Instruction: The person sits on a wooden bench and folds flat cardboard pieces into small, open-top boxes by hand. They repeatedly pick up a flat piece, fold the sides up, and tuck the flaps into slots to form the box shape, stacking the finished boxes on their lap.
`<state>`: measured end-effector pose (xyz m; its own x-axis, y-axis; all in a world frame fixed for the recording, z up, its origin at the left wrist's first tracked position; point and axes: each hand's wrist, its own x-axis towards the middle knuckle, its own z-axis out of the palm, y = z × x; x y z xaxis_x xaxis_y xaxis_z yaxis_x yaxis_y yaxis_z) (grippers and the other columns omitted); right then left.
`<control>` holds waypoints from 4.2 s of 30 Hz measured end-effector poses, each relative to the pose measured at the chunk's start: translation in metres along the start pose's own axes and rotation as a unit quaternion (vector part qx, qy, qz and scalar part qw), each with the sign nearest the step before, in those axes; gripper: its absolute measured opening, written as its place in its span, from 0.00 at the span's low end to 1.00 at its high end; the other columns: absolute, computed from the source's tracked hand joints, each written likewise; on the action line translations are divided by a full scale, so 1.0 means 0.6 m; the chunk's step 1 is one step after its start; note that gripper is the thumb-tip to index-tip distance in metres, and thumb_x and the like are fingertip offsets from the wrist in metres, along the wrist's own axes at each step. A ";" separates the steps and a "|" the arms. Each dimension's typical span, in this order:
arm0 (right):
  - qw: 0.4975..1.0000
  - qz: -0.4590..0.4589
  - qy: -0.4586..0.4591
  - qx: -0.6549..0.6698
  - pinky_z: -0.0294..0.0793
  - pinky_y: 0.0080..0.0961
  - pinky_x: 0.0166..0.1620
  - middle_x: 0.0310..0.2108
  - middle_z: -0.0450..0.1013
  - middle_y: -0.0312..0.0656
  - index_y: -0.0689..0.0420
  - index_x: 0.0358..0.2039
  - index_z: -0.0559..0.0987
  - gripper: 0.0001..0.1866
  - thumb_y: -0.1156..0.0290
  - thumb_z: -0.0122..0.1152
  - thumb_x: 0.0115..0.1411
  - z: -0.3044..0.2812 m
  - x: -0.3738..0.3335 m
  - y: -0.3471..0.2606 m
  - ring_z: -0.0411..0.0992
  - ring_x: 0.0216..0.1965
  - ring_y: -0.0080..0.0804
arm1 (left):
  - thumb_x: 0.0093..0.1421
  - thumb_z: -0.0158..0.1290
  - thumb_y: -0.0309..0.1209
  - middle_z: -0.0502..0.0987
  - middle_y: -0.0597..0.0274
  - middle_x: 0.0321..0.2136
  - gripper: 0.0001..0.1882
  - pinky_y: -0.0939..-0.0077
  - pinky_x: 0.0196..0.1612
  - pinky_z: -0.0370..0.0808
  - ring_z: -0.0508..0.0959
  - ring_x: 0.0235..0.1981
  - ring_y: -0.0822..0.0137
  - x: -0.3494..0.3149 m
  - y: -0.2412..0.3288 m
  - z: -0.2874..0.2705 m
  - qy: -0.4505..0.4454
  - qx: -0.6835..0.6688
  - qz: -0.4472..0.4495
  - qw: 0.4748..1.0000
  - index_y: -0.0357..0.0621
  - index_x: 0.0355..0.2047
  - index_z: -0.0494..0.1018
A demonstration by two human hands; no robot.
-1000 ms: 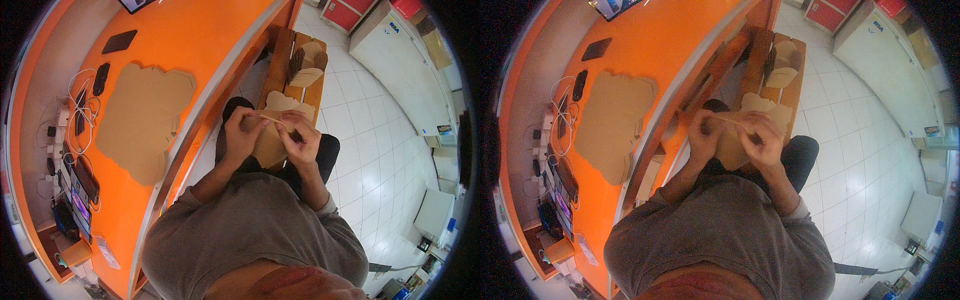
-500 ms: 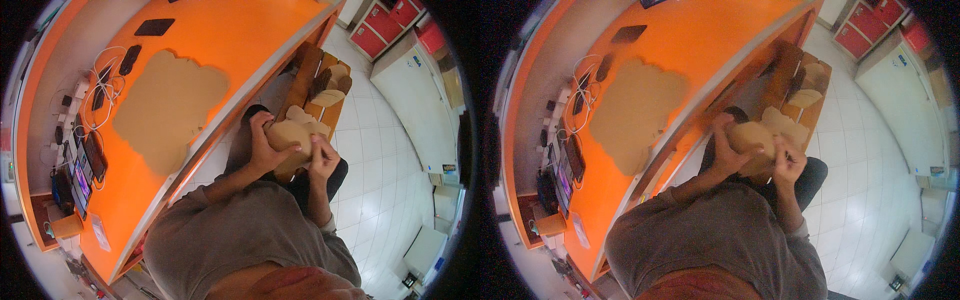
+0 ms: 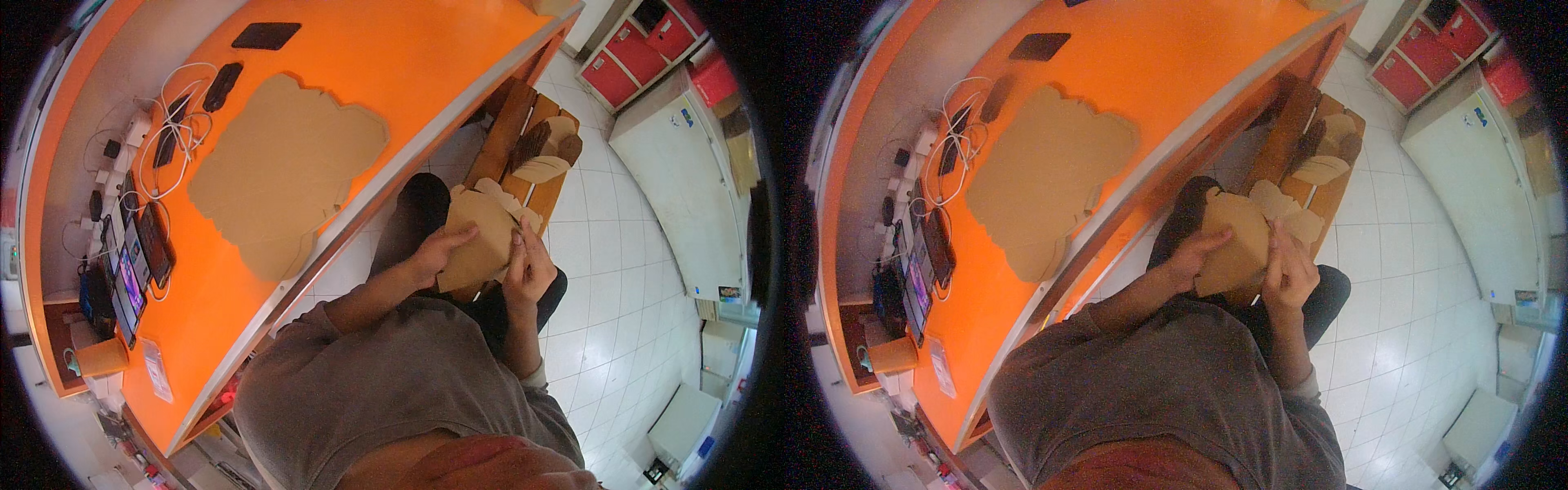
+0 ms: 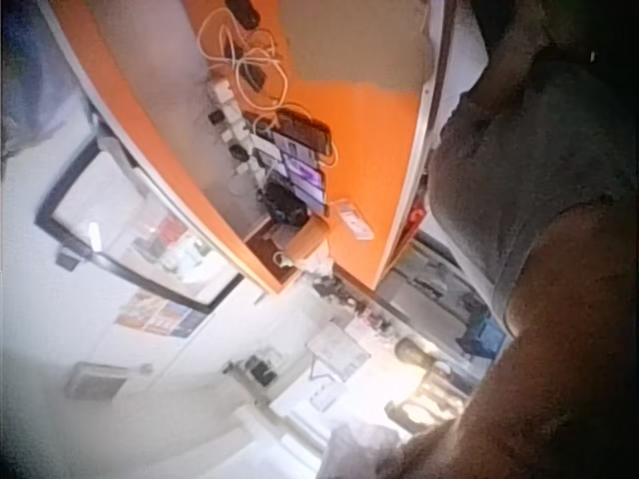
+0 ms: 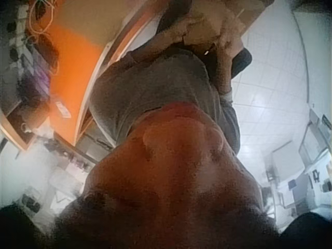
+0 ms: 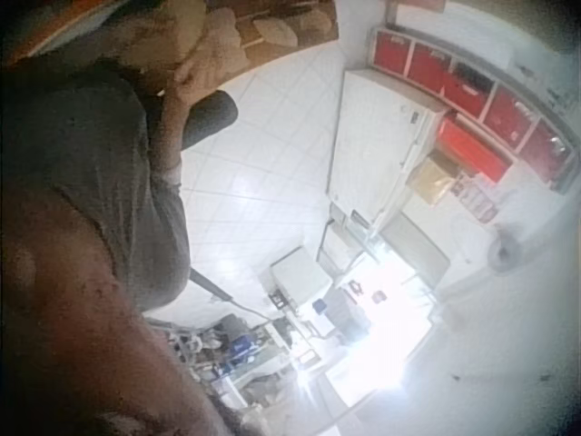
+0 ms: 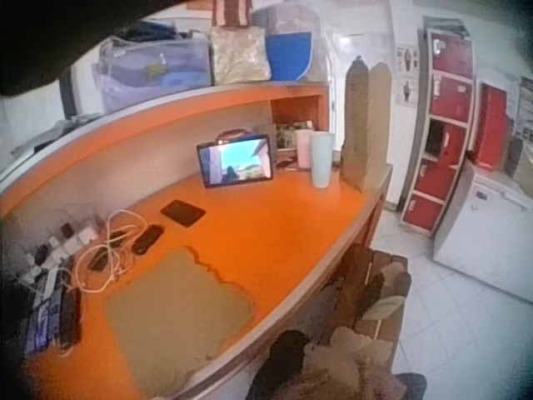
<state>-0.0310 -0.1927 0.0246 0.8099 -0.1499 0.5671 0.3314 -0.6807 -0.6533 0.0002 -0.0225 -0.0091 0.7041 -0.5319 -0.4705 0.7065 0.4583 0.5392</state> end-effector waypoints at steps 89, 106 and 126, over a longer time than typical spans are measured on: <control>0.981 0.078 -0.097 0.147 0.72 0.31 0.47 0.38 0.76 0.48 0.63 0.34 0.80 0.08 0.78 0.66 0.53 -0.008 -0.023 0.011 0.75 0.43 0.41 | 0.56 0.61 0.38 0.79 0.48 0.26 0.14 0.63 0.35 0.74 0.80 0.30 0.55 -0.003 0.048 0.003 -0.082 0.514 0.367 0.771 0.38 0.34 0.80; 0.919 0.141 -0.047 0.366 0.58 0.42 0.61 0.48 0.71 0.50 0.61 0.30 0.78 0.08 0.70 0.58 0.62 -0.020 -0.027 0.071 0.64 0.57 0.43 | 0.57 0.56 0.56 0.72 0.55 0.56 0.34 0.64 0.55 0.70 0.74 0.53 0.60 0.006 -0.008 -0.023 -0.254 0.089 0.069 0.961 0.44 0.55 0.70; 0.995 -0.019 0.007 0.097 0.75 0.37 0.47 0.41 0.73 0.47 0.59 0.22 0.76 0.11 0.78 0.74 0.45 -0.037 0.010 -0.028 0.76 0.43 0.45 | 0.63 0.54 0.32 0.72 0.58 0.52 0.26 0.64 0.54 0.73 0.74 0.52 0.64 -0.018 0.044 0.021 -0.083 0.076 0.166 0.980 0.41 0.59 0.62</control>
<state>-0.0425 -0.1985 0.0501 0.7888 -0.1365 0.5992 0.4501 -0.5357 -0.7145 0.0106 -0.0136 0.0190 0.8628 -0.4859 -0.1394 0.4138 0.5206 0.7468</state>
